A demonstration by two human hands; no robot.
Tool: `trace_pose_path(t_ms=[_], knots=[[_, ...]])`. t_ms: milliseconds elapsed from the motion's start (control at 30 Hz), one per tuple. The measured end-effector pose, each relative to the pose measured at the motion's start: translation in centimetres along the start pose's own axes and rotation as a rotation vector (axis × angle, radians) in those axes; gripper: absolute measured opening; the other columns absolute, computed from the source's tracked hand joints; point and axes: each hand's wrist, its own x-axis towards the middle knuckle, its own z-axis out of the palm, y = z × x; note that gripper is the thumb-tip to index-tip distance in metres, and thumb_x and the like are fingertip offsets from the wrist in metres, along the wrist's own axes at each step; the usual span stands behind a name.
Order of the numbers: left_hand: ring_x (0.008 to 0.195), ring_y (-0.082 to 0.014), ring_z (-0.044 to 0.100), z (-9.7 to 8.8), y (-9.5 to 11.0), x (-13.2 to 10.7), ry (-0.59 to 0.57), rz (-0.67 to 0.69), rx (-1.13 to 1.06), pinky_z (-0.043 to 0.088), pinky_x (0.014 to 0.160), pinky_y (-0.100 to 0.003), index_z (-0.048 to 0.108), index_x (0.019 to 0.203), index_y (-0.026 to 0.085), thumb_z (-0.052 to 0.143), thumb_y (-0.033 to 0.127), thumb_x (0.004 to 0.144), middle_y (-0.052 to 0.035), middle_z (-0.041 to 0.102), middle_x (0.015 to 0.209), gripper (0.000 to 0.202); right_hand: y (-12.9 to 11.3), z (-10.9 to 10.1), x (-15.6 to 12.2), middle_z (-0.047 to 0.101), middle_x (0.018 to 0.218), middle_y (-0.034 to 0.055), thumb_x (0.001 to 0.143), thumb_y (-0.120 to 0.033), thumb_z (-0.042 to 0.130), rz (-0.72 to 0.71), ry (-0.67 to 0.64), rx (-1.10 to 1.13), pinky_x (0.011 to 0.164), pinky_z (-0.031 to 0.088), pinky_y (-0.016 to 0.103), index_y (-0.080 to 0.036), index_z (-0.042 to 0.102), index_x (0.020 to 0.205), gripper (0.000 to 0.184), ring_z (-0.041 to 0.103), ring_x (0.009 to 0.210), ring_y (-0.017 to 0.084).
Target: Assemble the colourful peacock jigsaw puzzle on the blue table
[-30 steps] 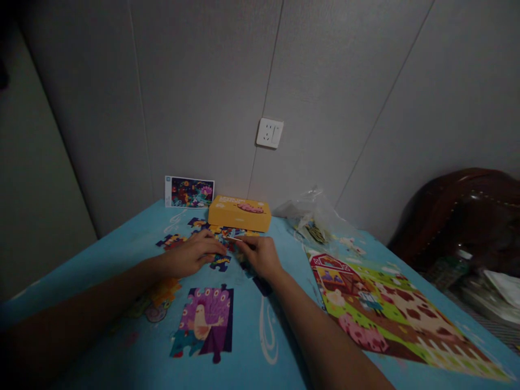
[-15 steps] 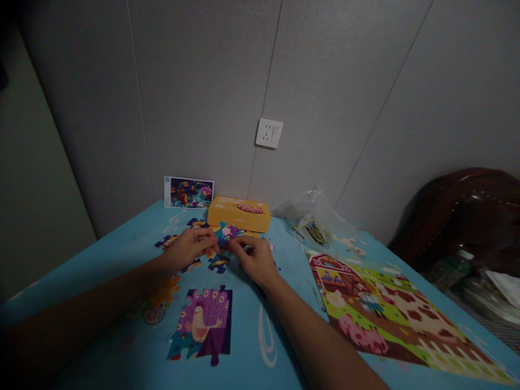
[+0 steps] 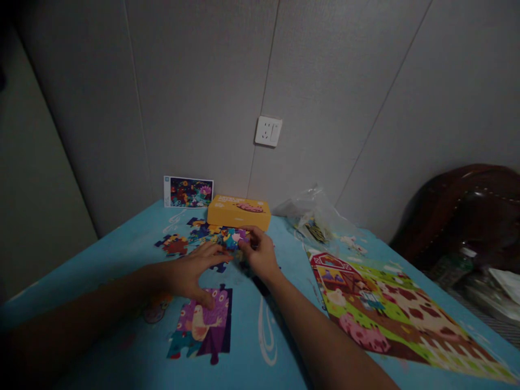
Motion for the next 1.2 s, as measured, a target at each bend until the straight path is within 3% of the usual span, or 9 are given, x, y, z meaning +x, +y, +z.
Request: trace_pose_path(t_ms=[267,433,533,633,767,933,1100,1200], knots=[[0.124,-0.0363,0.035,-0.1,0.2,-0.1,-0.017,0.001,0.036,0.030,0.103,-0.052,0.043,0.136,0.031,0.067,0.068,0.061,-0.0112,0.042,0.130,0.087,0.5,0.3,-0.1,0.058,0.066,-0.0020,0.072,-0.029,0.063,-0.015,-0.012,-0.064,0.054,0.041,0.022,-0.017,0.062,0.097,0.028,0.051,0.056,0.011],[0.114,-0.0272,0.043,-0.2,-0.3,0.4,0.092,0.040,0.042,0.034,0.101,-0.042,0.057,0.122,0.025,0.060,0.054,0.078,-0.0091,0.051,0.119,0.053,0.7,-0.7,0.6,0.062,0.070,0.0016,0.077,-0.035,0.059,0.020,0.158,-0.225,0.055,0.042,0.023,-0.014,0.061,0.100,0.032,0.054,0.060,0.014],[0.113,-0.0274,0.043,-0.6,-1.5,0.7,0.201,-0.083,0.133,0.033,0.099,-0.043,0.060,0.117,0.025,0.058,0.049,0.081,-0.0084,0.053,0.116,0.043,0.8,-2.0,1.1,0.066,0.076,0.0050,0.081,-0.037,0.055,0.163,0.255,-0.446,0.058,0.042,0.025,-0.013,0.062,0.105,0.035,0.059,0.065,0.016],[0.120,-0.0335,0.036,-0.8,-3.0,0.6,0.312,-0.342,0.255,0.033,0.098,-0.049,0.054,0.125,0.023,0.059,0.055,0.076,-0.0129,0.048,0.127,0.059,1.1,-3.0,1.4,0.070,0.083,0.0073,0.083,-0.033,0.052,0.297,0.208,-0.707,0.063,0.043,0.026,-0.014,0.063,0.108,0.033,0.063,0.070,0.018],[0.122,-0.0382,0.038,-0.9,-4.4,0.4,0.257,-0.552,0.266,0.033,0.096,-0.055,0.048,0.133,0.020,0.049,0.063,0.079,-0.0174,0.044,0.135,0.068,1.7,-3.5,1.4,0.068,0.098,0.0153,0.082,-0.031,0.055,0.313,0.183,-0.848,0.077,0.043,0.033,-0.011,0.065,0.113,0.038,0.063,0.090,0.025],[0.118,-0.0354,0.045,-1.0,-5.0,0.6,0.250,-0.588,0.263,0.036,0.096,-0.053,0.052,0.129,0.023,0.050,0.055,0.081,-0.0128,0.049,0.134,0.058,1.6,-3.0,1.3,0.061,0.117,0.0170,0.082,-0.035,0.054,0.283,0.149,-1.065,0.089,0.039,0.037,-0.018,0.063,0.121,0.043,0.054,0.109,0.029],[0.119,-0.0330,0.047,-1.1,-5.4,0.8,0.308,-0.548,0.238,0.038,0.097,-0.049,0.060,0.120,0.027,0.055,0.051,0.080,-0.0076,0.052,0.133,0.047,1.6,-2.3,1.1,0.055,0.131,0.0085,0.078,-0.049,0.057,0.205,-0.068,-1.028,0.091,0.036,0.041,-0.025,0.062,0.121,0.049,0.048,0.116,0.030],[0.120,-0.0317,0.047,-1.1,-5.6,0.8,0.325,-0.530,0.217,0.037,0.099,-0.047,0.062,0.116,0.026,0.058,0.047,0.080,-0.0078,0.053,0.132,0.042,1.6,-2.3,1.2,0.060,0.124,0.0076,0.078,-0.055,0.056,0.198,-0.111,-1.025,0.089,0.035,0.043,-0.027,0.064,0.114,0.047,0.049,0.114,0.031]])
